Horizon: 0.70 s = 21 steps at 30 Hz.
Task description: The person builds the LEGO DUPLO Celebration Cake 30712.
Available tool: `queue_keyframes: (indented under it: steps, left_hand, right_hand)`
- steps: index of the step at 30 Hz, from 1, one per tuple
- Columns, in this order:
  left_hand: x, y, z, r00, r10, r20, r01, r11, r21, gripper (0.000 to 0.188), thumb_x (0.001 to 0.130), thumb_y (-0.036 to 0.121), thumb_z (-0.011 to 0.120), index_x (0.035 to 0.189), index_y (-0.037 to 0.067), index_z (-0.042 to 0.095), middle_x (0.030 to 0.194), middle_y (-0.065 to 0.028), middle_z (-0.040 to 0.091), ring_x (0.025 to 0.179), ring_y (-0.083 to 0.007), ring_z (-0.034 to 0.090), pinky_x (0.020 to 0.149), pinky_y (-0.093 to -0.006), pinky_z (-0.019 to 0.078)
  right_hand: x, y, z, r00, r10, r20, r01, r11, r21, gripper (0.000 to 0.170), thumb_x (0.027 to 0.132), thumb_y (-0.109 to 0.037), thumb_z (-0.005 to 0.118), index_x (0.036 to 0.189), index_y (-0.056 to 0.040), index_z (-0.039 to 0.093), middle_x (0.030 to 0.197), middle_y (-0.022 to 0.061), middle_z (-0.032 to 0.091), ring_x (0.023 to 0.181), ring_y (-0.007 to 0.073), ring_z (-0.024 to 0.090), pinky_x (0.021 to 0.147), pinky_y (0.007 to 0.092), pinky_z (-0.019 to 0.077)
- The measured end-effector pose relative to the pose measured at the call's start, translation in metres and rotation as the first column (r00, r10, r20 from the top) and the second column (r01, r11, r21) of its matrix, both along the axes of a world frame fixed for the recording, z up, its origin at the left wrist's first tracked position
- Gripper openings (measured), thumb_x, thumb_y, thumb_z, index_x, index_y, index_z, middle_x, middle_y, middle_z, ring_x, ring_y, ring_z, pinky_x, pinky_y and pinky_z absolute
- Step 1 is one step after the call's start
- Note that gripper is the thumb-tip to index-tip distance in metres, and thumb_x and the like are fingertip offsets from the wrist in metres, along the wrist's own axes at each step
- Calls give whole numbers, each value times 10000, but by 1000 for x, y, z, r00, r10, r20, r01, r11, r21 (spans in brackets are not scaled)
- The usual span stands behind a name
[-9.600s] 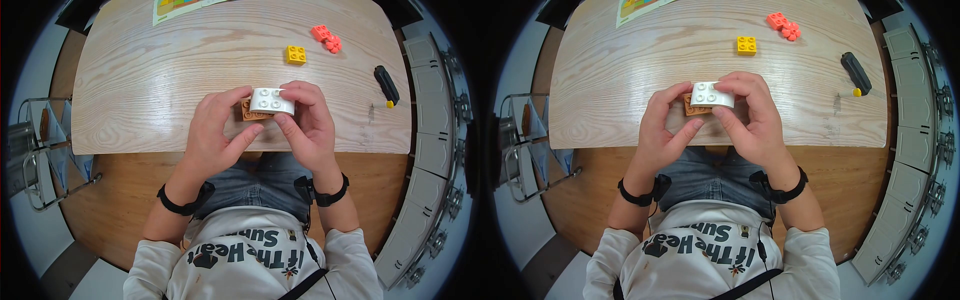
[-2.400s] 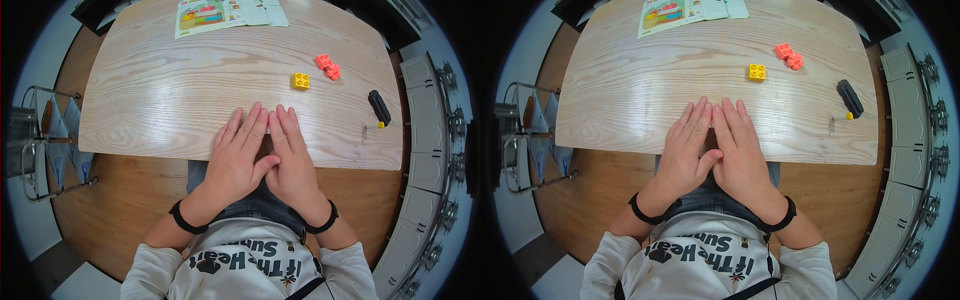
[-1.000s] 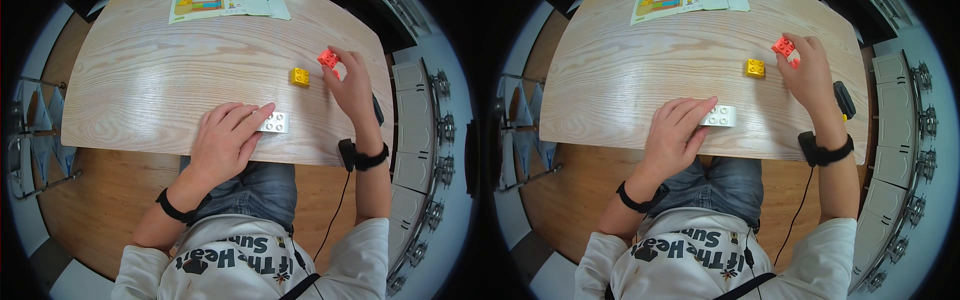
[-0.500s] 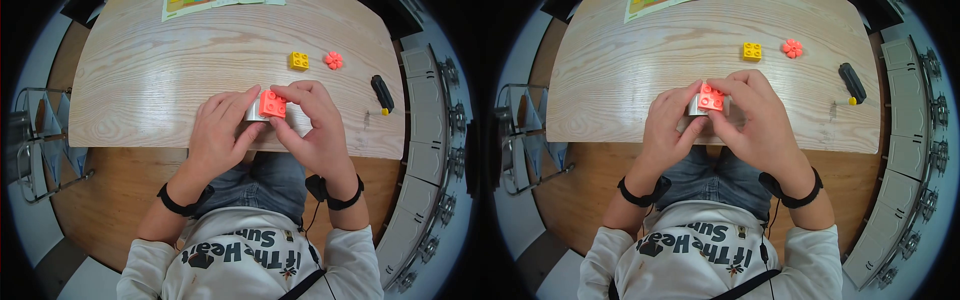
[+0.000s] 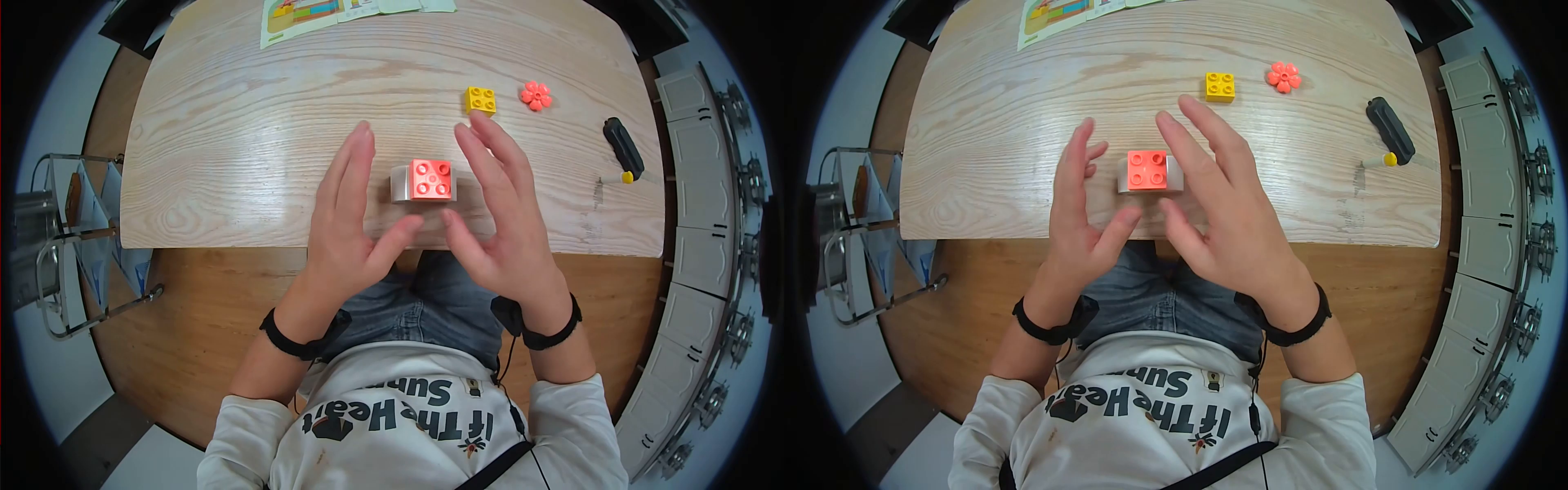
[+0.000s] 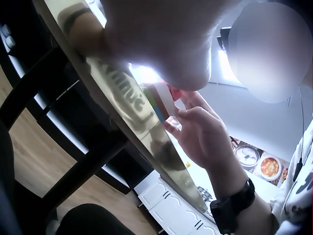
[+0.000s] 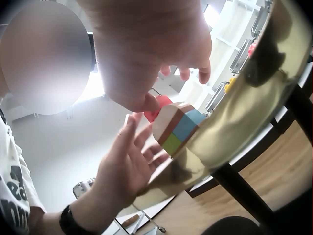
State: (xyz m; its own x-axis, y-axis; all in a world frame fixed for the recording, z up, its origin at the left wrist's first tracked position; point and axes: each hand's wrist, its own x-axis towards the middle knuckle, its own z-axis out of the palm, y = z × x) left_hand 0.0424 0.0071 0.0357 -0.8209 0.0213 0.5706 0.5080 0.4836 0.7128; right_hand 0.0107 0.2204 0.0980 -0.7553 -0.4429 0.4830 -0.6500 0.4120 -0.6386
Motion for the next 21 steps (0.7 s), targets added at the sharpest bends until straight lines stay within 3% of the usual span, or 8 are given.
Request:
queue_keyframes:
  steps: [3, 8, 17, 20, 21]
  left_hand:
    - [-1, -2, -5, 983, -31, -183, 14, 995, -94, 753, 970, 433, 756, 1574, 36, 542, 1655, -235, 473, 1428, -398, 539, 1141, -485, 434]
    - [2, 4, -2, 986, -79, -145, 21, 932, -361, 747, 983, 577, 680, 1529, 71, 614, 1627, -160, 542, 1417, -376, 552, 1094, -494, 452]
    - [1, 5, -5, 987, -42, -153, -5, 956, -293, 728, 892, 458, 792, 1509, 100, 642, 1588, -123, 594, 1375, -359, 589, 1063, -460, 465]
    - [1, 0, 3, 985, -90, -149, 29, 929, -369, 733, 926, 333, 815, 1537, 8, 572, 1574, -218, 573, 1337, -411, 593, 1081, -480, 487]
    - [2, 0, 3, 986, -87, -145, 28, 931, -363, 721, 910, 299, 823, 1524, 10, 582, 1567, -213, 579, 1322, -405, 597, 1079, -477, 490]
  right_hand:
    - [5, 1, -23, 996, -8, -86, 12, 999, 39, 829, 793, 39, 707, 1593, -40, 503, 1657, 240, 444, 1483, 453, 483, 1188, 487, 445]
    - [6, -7, -52, 984, 32, -173, -33, 999, 0, 834, 753, 49, 708, 1564, -28, 534, 1642, 228, 488, 1473, 467, 505, 1173, 510, 472]
    - [6, -7, -50, 995, 52, -86, -54, 998, -22, 810, 752, 31, 727, 1541, -31, 558, 1612, 216, 533, 1449, 461, 539, 1160, 499, 494]
    - [5, -6, -50, 996, 55, -73, -57, 998, -24, 795, 758, 37, 722, 1535, -30, 563, 1603, 218, 544, 1448, 460, 543, 1160, 500, 494]
    - [6, -6, -50, 996, 54, -66, -56, 998, -24, 789, 762, 42, 715, 1532, -29, 564, 1599, 219, 547, 1446, 461, 546, 1163, 502, 493]
